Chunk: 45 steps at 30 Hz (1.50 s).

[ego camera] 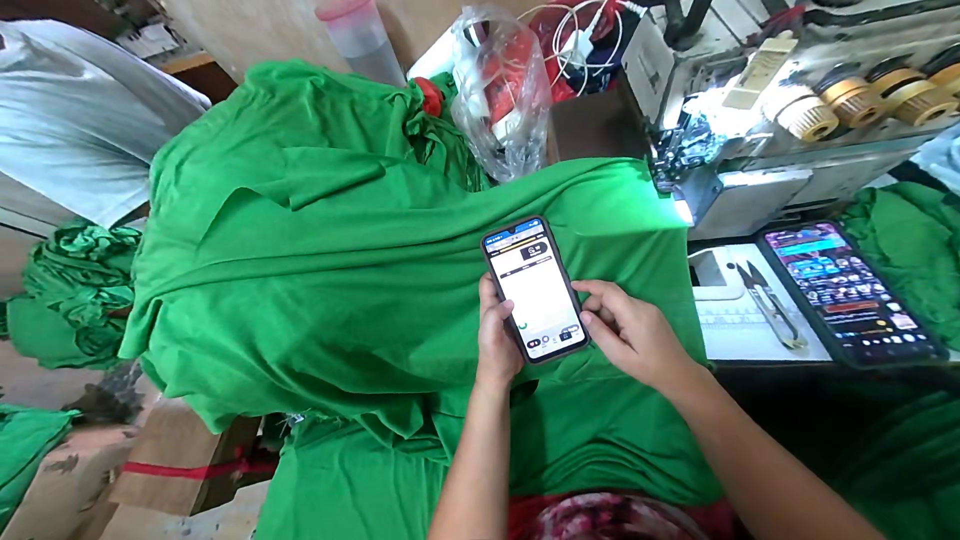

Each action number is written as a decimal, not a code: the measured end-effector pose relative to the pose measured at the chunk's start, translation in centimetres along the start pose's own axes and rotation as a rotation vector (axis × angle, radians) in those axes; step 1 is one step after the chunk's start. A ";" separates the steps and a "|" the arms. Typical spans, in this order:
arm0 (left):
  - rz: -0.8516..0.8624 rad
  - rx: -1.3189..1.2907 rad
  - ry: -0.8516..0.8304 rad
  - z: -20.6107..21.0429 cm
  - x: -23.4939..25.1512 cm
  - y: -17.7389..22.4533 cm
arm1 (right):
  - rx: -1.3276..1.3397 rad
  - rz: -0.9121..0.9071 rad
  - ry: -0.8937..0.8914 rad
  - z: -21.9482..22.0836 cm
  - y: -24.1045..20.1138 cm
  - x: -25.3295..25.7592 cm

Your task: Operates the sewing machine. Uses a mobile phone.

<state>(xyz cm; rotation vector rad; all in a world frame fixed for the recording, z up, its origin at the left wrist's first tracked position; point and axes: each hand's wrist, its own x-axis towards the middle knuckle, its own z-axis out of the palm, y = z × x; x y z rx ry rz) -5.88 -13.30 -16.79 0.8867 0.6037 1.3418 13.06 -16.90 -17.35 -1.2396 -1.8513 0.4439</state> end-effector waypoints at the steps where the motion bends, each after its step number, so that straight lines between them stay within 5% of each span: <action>1: 0.001 -0.003 -0.006 0.0 0.0 0.0 | -0.001 -0.001 -0.002 0.0 0.0 0.0; 45: -0.031 0.018 0.034 0.2 -0.1 0.1 | -0.031 0.004 0.000 0.1 0.0 0.0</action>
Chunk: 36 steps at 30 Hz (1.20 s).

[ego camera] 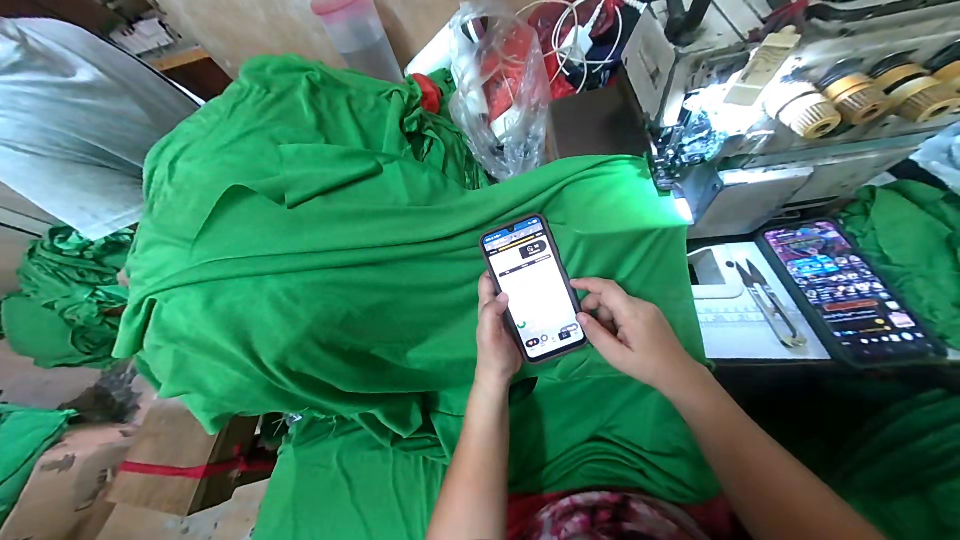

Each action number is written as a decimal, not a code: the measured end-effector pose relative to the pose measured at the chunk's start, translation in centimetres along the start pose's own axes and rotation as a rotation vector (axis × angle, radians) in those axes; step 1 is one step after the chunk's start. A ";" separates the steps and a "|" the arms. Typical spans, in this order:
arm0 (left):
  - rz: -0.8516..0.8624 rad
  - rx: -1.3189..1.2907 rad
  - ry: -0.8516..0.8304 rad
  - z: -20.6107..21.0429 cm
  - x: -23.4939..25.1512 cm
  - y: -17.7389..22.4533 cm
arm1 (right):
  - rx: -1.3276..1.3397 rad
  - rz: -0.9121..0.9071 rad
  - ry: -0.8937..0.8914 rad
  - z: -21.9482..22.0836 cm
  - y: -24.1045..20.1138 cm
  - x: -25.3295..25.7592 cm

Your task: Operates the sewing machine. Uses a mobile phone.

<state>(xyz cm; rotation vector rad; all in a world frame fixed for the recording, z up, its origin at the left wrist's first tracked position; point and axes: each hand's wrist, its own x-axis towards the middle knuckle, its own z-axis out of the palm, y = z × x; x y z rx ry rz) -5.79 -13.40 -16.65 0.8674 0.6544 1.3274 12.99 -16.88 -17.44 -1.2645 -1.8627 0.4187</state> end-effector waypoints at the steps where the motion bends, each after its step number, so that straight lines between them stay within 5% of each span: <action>1: -0.001 0.000 0.003 0.0 0.0 0.0 | 0.002 0.002 0.000 0.0 0.0 0.0; 36: -0.007 0.013 -0.004 0.0 0.0 0.1 | -0.004 -0.019 0.006 0.0 -0.1 0.0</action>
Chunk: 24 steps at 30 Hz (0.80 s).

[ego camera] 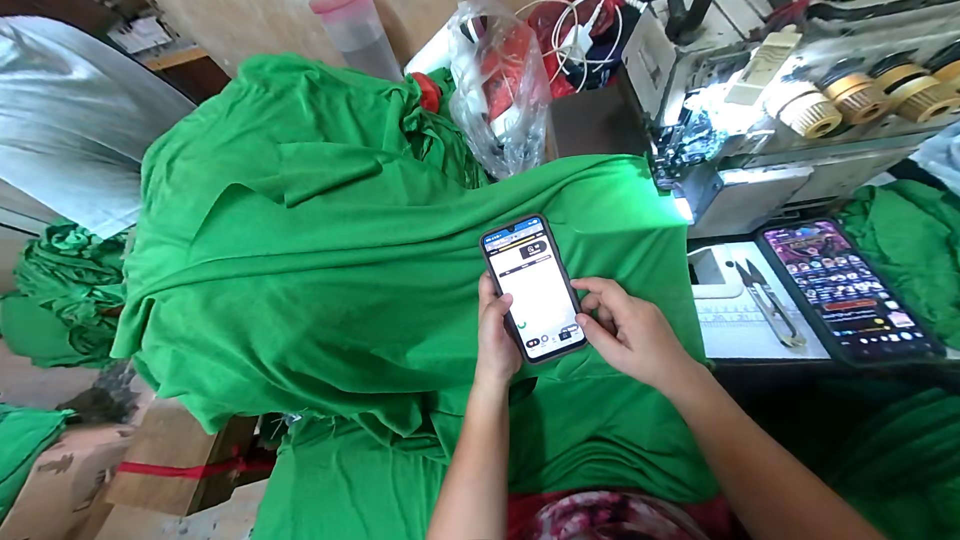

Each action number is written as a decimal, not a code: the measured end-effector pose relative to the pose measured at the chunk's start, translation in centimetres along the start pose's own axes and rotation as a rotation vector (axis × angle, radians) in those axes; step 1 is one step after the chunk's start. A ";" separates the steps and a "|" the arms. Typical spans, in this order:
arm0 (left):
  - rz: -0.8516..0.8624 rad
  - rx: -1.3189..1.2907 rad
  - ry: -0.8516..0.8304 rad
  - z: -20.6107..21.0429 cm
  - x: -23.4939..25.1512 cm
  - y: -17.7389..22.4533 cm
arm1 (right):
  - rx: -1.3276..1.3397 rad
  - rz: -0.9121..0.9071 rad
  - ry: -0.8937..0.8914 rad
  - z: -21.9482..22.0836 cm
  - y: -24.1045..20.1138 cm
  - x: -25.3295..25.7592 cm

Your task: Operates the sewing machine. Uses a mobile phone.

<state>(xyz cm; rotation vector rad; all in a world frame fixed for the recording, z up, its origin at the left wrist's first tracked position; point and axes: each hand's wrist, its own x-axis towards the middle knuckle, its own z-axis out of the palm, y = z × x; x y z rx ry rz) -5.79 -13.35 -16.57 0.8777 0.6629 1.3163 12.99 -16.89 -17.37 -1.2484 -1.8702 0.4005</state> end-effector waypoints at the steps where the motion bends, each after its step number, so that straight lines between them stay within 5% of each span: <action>1: 0.001 -0.002 0.003 0.0 0.0 0.0 | -0.002 -0.001 0.002 0.0 0.0 0.0; 24: -0.006 -0.004 0.028 0.4 0.1 0.3 | -0.007 0.003 -0.012 -0.1 -0.2 0.1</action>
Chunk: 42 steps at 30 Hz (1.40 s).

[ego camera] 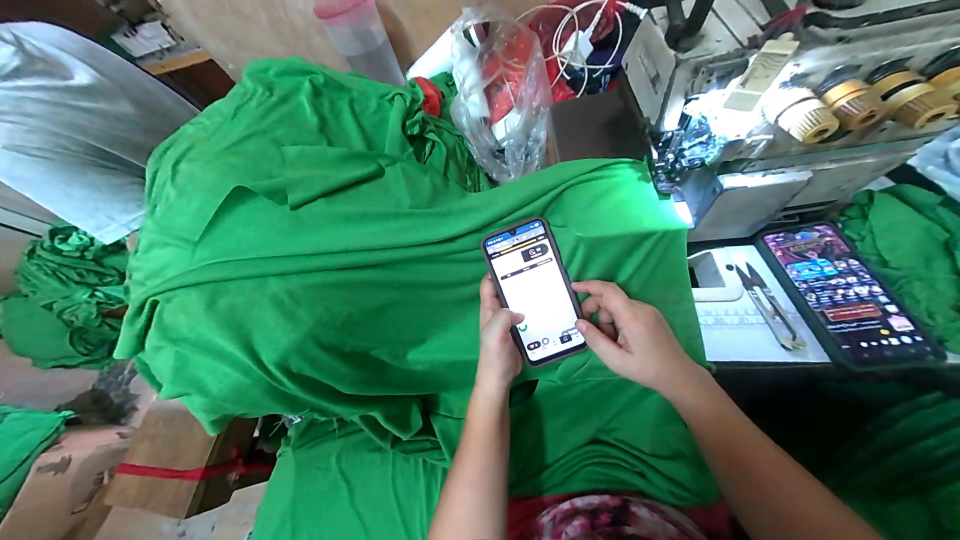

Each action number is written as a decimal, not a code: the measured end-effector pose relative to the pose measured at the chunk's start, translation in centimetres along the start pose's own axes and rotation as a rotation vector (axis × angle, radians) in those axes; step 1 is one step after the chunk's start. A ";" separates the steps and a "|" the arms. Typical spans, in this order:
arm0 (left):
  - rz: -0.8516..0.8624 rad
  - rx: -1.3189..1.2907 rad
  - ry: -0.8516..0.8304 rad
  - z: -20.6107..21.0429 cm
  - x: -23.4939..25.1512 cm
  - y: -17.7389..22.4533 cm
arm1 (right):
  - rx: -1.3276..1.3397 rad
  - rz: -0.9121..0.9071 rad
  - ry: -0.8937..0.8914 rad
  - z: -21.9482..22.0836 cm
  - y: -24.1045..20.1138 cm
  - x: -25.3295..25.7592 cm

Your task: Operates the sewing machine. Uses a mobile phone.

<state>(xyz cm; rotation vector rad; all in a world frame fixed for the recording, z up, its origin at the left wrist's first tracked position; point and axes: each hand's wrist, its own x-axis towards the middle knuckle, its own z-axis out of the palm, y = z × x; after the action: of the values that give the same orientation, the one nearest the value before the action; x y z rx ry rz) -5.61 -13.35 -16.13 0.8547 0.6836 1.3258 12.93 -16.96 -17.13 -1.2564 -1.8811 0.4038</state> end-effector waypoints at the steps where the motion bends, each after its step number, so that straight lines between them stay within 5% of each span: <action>1: 0.001 -0.004 -0.006 0.0 0.0 0.0 | 0.000 -0.001 0.001 0.0 0.0 0.0; 42: -0.017 0.037 0.020 0.2 -0.1 0.2 | 0.003 -0.007 -0.007 0.1 0.1 0.0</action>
<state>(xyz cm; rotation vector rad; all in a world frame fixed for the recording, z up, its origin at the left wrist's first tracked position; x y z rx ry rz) -5.57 -13.46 -15.88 0.8645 0.7317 1.3121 12.97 -16.91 -17.24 -1.2482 -1.8894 0.4077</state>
